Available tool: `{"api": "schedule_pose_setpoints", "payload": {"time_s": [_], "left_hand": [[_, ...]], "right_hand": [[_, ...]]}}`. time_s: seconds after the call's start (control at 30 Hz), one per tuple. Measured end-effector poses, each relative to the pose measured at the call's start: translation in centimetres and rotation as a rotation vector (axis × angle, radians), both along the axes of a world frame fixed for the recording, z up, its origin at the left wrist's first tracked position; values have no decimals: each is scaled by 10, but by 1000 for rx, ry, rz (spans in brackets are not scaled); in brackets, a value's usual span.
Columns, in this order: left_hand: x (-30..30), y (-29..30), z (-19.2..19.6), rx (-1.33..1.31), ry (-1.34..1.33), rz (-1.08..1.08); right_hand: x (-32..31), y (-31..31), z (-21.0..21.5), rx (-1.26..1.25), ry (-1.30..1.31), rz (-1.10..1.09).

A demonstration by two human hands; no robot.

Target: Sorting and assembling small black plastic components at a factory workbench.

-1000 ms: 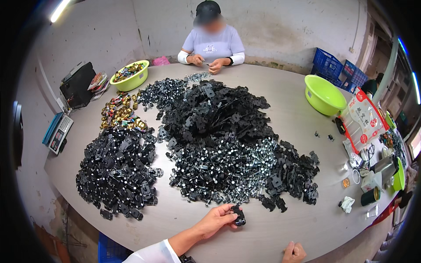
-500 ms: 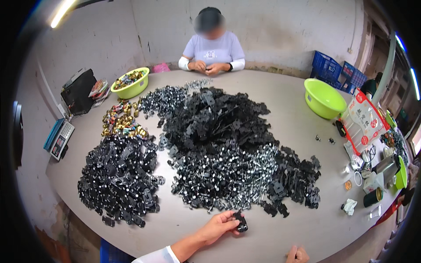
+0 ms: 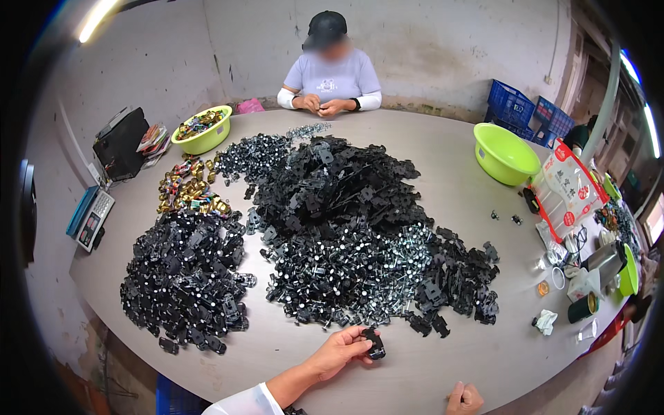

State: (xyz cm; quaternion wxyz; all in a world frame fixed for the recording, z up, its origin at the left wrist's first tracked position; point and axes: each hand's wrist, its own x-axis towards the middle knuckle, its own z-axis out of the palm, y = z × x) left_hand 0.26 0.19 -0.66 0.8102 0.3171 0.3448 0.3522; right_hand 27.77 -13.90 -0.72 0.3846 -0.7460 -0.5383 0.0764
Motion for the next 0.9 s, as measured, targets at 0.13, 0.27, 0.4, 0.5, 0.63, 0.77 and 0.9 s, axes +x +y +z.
{"api": "schedule_pose_setpoints", "payload": {"time_s": [0.13, 0.27, 0.4, 0.5, 0.63, 0.77, 0.9], "left_hand": [[0, 3, -2, -1, 9, -8], [-1, 1, 1, -26, -21, -6], [1, 3, -3, -11, -31, -13], [-3, -1, -6, -13, 21, -25], [-4, -3, 0, -10, -1, 5], [-3, 1, -4, -14, -10, -38], [1, 2, -1, 20, -4, -3]], "right_hand": [[-5, 6, 6, 6, -21, 3], [7, -4, -13, -3, -74, -24], [-2, -1, 5, -36, -43, -29], [-9, 2, 7, -52, 27, -43], [-2, -3, -1, -15, -32, 9], [-6, -1, 6, 16, 11, -3], [-4, 2, 9, -18, 21, -14]]}}
